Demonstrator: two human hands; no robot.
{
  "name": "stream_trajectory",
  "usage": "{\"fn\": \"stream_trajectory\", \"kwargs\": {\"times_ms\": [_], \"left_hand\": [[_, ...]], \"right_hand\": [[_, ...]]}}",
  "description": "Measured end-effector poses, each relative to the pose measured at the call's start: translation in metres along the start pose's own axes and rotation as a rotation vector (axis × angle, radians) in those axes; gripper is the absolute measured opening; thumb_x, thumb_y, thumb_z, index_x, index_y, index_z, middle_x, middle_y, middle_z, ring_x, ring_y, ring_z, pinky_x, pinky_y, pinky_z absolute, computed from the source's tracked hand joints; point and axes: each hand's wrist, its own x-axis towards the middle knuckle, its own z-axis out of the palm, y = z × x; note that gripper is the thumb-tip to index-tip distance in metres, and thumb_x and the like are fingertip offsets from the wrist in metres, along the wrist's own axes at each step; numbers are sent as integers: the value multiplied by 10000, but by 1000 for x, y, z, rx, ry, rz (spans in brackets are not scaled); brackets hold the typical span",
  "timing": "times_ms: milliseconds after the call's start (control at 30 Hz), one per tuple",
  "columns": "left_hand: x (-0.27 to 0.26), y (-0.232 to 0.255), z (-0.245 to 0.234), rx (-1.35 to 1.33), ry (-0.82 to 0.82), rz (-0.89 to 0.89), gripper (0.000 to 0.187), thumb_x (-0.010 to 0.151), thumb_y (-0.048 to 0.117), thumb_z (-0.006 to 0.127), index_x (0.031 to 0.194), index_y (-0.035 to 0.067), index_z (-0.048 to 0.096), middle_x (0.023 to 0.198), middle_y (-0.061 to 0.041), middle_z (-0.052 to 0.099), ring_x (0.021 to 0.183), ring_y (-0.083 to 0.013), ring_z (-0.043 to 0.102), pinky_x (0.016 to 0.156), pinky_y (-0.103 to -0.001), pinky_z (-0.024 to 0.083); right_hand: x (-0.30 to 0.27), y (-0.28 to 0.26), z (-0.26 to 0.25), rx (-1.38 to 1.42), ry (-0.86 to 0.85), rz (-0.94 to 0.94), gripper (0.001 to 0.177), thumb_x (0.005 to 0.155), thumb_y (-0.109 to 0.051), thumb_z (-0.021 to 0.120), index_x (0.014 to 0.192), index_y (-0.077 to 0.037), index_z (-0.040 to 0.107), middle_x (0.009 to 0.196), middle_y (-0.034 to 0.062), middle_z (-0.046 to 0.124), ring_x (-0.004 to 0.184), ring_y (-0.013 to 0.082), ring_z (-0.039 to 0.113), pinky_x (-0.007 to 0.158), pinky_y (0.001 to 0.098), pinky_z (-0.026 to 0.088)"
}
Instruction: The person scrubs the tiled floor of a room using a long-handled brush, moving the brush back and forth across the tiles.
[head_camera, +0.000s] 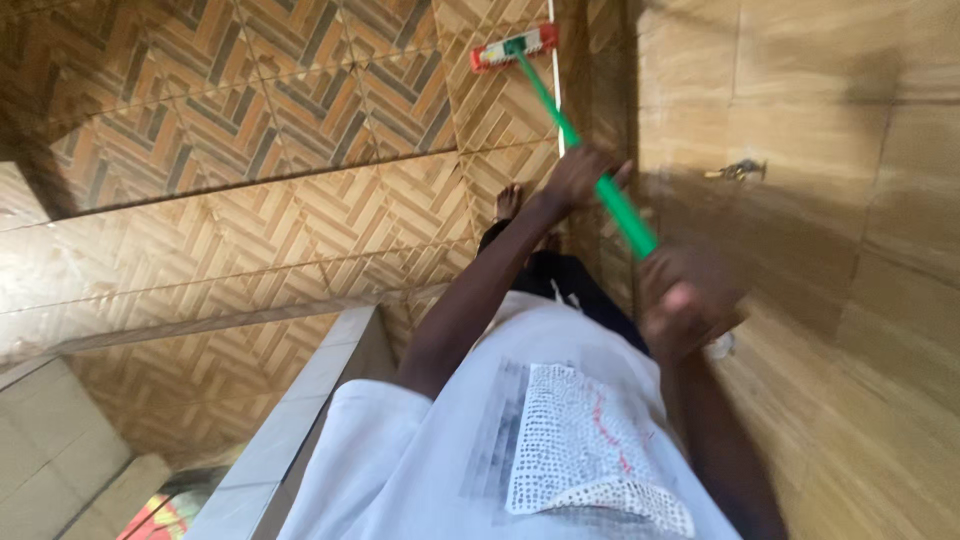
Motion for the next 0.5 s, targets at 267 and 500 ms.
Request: {"fn": "stream_trajectory", "kwargs": {"times_ms": [267,500], "left_hand": [[-50,38,8,-92,-457,-129,327,806,309,494,613,57,568,639,-153,557,635,-331,551,624,-431,436],[-86,25,55,-181,-433,117,175,684,200,613,622,59,529,647,-122,531,673,-301,540,641,-393,422]], "right_hand": [[-55,-73,-1,-499,-507,111,114,859,-235,491,911,-166,566,1023,55,545,962,244,520,879,430,418],[-86,-79,22,-1050,-481,885,586,790,-286,443,1310,-128,225,1227,208,387,995,405,476,765,472,424]]}}
